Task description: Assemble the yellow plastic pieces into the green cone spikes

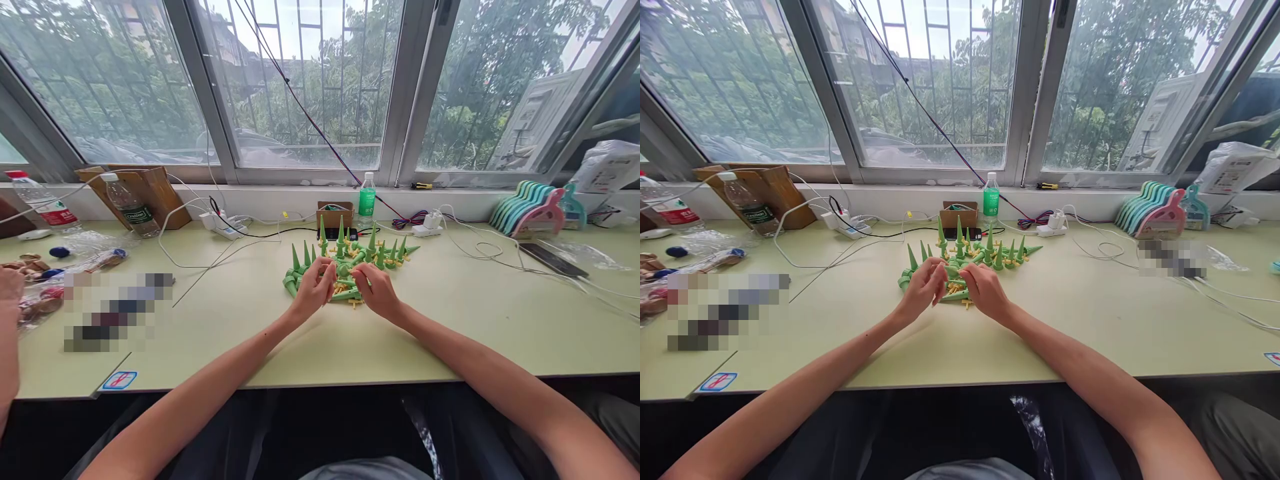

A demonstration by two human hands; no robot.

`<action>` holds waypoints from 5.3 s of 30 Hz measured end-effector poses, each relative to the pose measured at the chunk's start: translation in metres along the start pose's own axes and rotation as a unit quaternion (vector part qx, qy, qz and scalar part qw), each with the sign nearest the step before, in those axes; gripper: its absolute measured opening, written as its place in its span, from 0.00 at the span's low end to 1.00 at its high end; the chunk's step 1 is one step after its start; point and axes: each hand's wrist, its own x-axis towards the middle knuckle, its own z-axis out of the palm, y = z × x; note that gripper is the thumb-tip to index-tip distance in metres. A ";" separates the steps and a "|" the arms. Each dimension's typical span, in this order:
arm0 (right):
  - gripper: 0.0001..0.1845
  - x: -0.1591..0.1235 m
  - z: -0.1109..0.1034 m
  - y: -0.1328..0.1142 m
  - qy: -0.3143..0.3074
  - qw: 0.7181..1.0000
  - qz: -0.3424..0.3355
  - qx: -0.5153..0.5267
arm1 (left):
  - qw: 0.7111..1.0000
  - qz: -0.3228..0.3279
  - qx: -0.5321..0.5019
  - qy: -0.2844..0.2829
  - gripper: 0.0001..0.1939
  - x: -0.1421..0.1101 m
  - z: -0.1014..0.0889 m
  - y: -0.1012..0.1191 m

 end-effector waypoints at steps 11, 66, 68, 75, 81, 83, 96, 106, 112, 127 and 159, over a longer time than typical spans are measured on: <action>0.15 -0.001 0.001 0.004 -0.045 0.999 -0.029 0.002 | 0.974 -0.105 -0.160 -0.119 0.18 0.000 -0.006 0.000; 0.17 -0.002 0.001 -0.004 -0.020 0.999 -0.016 0.037 | 0.979 -0.122 -0.106 -0.127 0.35 -0.002 -0.004 -0.002; 0.17 -0.002 0.001 -0.003 -0.023 0.999 -0.018 0.039 | 0.973 -0.132 -0.123 -0.144 0.34 -0.002 -0.004 -0.003; 0.16 -0.003 0.000 -0.002 -0.033 0.998 -0.013 0.049 | 0.955 -0.140 -0.201 -0.167 0.27 -0.003 -0.004 -0.005; 0.15 -0.004 0.000 -0.003 -0.034 0.998 -0.008 0.056 | 0.952 -0.136 -0.210 -0.176 0.26 -0.003 -0.005 -0.005; 0.15 -0.004 -0.001 -0.004 -0.032 0.998 -0.011 0.058 | 0.952 -0.131 -0.212 -0.179 0.26 -0.004 -0.005 -0.004; 0.15 -0.003 -0.001 -0.005 -0.015 0.996 -0.019 0.080 | 0.978 -0.061 -0.116 -0.165 0.16 -0.009 -0.006 0.004; 0.18 -0.002 0.000 -0.001 -0.015 0.999 -0.024 0.024 | 0.995 0.023 0.029 -0.091 0.15 -0.009 -0.001 -0.003; 0.19 -0.002 0.000 -0.004 -0.031 0.999 -0.021 0.015 | 0.978 0.131 0.146 -0.074 0.13 -0.008 -0.003 -0.005; 0.19 -0.003 0.003 -0.005 -0.027 0.999 0.022 0.025 | 0.961 0.218 0.162 -0.053 0.08 -0.009 -0.002 -0.006; 0.19 0.003 -0.002 -0.010 -0.069 0.965 -0.195 -0.160 | 0.982 -0.060 -0.063 -0.167 0.22 -0.003 -0.008 -0.006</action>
